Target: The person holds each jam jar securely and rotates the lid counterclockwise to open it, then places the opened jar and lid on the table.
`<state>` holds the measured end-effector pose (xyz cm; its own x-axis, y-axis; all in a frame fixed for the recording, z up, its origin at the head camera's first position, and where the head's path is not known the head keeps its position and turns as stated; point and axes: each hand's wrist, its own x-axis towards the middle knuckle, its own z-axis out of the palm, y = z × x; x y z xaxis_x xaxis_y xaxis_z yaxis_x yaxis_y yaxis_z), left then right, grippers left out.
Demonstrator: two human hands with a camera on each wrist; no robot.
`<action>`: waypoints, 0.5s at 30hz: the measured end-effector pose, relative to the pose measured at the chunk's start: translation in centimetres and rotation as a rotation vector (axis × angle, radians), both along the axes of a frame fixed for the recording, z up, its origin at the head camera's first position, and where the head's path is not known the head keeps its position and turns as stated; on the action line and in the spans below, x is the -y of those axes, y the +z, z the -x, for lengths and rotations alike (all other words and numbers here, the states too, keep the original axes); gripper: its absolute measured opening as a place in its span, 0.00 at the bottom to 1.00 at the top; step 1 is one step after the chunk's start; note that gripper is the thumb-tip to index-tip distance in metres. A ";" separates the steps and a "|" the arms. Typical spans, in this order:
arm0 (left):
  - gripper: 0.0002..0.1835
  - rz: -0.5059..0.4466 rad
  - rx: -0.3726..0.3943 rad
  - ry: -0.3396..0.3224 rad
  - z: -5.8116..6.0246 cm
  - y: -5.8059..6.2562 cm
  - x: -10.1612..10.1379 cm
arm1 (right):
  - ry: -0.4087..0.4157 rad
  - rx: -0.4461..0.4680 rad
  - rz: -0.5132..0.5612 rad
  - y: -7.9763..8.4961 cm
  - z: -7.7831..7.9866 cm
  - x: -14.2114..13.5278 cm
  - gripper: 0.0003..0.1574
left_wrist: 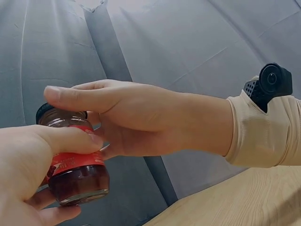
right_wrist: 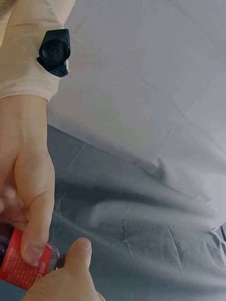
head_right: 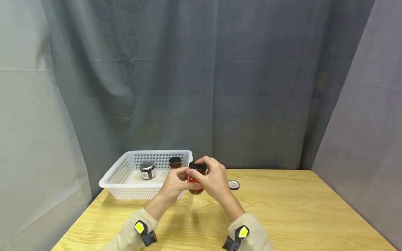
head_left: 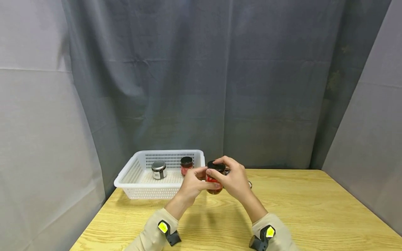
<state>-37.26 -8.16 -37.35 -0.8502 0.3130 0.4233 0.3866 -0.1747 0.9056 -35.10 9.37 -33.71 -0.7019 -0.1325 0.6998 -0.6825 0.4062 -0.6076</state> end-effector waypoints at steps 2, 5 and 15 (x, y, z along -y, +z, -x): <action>0.26 -0.001 0.000 0.003 -0.1 0.0 0.0 | -0.014 0.004 0.014 -0.1 0.0 0.2 0.19; 0.27 -0.002 0.002 0.021 -0.2 0.1 0.0 | 0.003 0.030 0.032 -0.2 0.0 0.1 0.22; 0.26 0.003 -0.005 0.011 -0.3 0.3 -0.1 | 0.132 0.114 0.066 -0.1 0.4 -0.8 0.24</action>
<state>-36.99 -8.08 -37.05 -0.8514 0.3046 0.4269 0.3932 -0.1679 0.9040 -35.48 10.15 -33.84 -0.7569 -0.1852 0.6268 -0.6523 0.2746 -0.7065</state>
